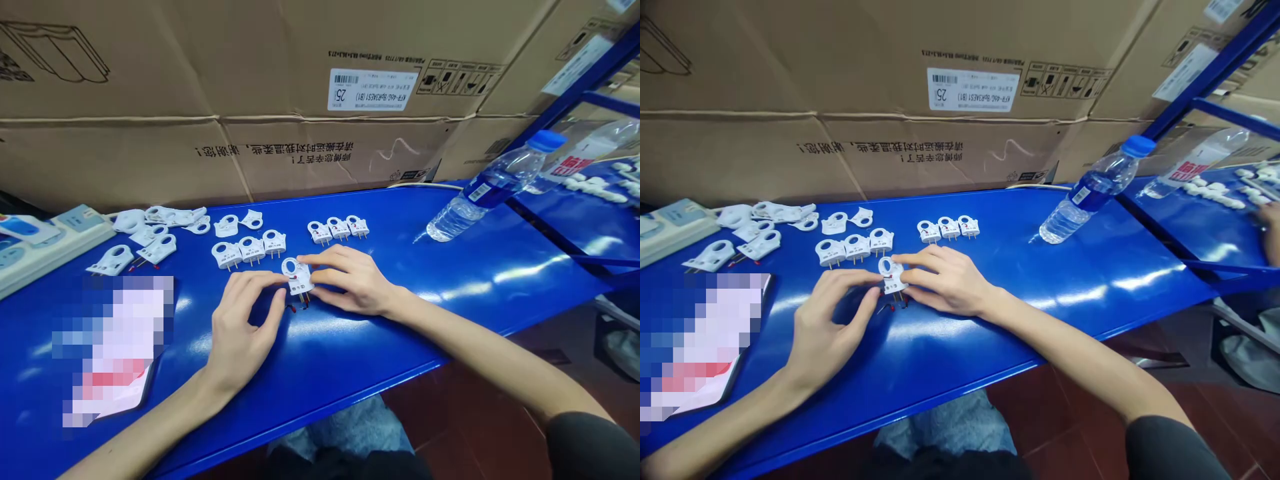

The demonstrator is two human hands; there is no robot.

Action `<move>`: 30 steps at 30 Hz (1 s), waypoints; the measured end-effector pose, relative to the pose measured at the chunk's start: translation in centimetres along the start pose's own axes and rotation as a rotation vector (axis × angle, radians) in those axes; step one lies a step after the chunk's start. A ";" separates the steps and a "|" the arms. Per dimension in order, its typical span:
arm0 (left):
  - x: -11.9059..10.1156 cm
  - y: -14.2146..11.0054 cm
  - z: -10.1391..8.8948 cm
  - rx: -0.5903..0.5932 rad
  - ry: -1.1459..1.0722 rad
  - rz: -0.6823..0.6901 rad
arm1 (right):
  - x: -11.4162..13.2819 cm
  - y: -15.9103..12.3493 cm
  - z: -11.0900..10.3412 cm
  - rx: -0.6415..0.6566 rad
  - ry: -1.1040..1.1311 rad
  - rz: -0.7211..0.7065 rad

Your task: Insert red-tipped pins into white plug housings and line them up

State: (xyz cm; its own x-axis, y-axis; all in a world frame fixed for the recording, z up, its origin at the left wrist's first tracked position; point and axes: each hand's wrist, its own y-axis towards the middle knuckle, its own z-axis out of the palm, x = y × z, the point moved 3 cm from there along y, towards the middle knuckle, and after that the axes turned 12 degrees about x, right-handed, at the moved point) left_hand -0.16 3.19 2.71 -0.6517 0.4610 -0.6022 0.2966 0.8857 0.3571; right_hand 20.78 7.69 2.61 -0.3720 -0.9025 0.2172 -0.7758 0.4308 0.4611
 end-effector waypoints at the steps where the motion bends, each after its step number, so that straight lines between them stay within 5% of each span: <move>1: 0.0 0.0 0.1 0.006 0.002 -0.004 | 0.0 0.0 0.0 0.006 -0.010 0.007; 17: -0.1 -0.2 0.9 0.181 0.032 0.049 | -1.1 0.1 0.7 0.165 0.012 0.331; 30: -0.6 -0.3 1.3 0.256 0.159 0.096 | -0.5 0.2 0.7 0.190 -0.100 0.187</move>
State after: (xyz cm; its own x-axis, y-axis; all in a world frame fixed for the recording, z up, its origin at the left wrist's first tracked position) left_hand 0.99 2.71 2.04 -0.7075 0.5465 -0.4480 0.5146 0.8330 0.2034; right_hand 20.44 8.21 2.00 -0.5588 -0.8067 0.1925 -0.7672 0.5909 0.2495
